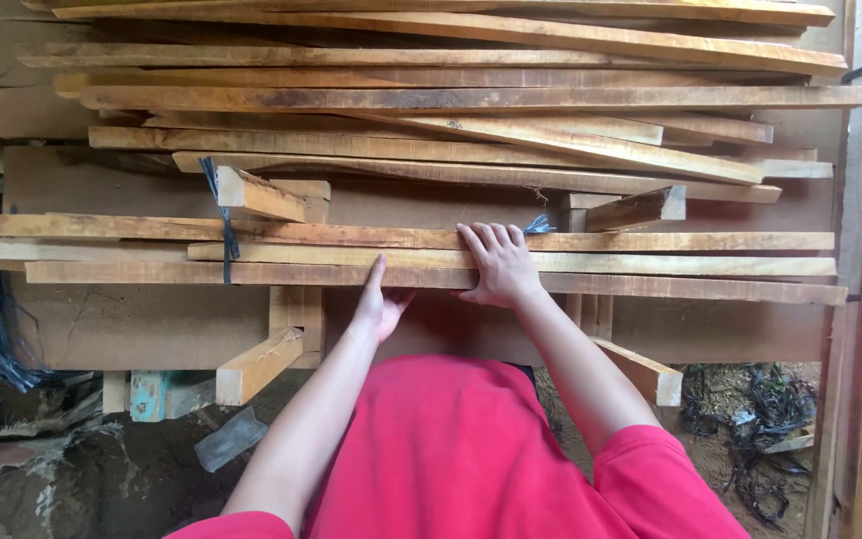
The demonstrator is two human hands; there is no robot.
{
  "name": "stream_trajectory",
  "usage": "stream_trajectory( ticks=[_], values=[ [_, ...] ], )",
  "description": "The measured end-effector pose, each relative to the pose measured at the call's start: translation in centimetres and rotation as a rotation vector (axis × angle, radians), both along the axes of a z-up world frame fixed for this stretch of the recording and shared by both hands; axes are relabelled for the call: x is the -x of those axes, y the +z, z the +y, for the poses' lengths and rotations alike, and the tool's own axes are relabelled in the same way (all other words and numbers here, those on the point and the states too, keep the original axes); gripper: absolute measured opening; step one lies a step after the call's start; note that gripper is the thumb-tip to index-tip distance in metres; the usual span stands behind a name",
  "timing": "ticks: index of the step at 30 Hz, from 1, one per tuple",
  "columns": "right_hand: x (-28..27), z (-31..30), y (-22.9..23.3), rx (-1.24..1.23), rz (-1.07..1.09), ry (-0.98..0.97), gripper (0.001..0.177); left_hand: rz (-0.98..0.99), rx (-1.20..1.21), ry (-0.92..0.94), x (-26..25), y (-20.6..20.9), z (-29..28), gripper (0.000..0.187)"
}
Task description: Bundle thin wooden strips using plastic ties.
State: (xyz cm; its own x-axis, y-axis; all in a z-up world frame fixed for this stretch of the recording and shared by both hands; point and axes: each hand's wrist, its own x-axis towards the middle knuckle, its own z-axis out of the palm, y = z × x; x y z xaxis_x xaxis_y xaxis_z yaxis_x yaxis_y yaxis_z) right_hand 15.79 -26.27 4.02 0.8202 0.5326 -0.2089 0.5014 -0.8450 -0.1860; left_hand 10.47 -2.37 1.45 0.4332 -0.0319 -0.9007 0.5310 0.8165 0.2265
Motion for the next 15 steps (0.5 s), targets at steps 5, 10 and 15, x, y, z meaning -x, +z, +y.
stream_trajectory(
  ticks=[5, 10, 15],
  values=[
    [-0.2, -0.3, -0.8, -0.027, -0.012, 0.002, 0.132, -0.021, -0.032, 0.012, 0.2, -1.1, -0.3, 0.102],
    [-0.1, -0.3, -0.9, -0.056, -0.004, 0.008, 0.129, -0.049, -0.059, -0.003, 0.3, 0.8, -0.6, 0.11],
    [-0.1, 0.1, -0.2, -0.048, -0.068, 0.018, 0.129, -0.034, -0.049, 0.006, 0.6, -0.3, -0.4, 0.113]
  ],
)
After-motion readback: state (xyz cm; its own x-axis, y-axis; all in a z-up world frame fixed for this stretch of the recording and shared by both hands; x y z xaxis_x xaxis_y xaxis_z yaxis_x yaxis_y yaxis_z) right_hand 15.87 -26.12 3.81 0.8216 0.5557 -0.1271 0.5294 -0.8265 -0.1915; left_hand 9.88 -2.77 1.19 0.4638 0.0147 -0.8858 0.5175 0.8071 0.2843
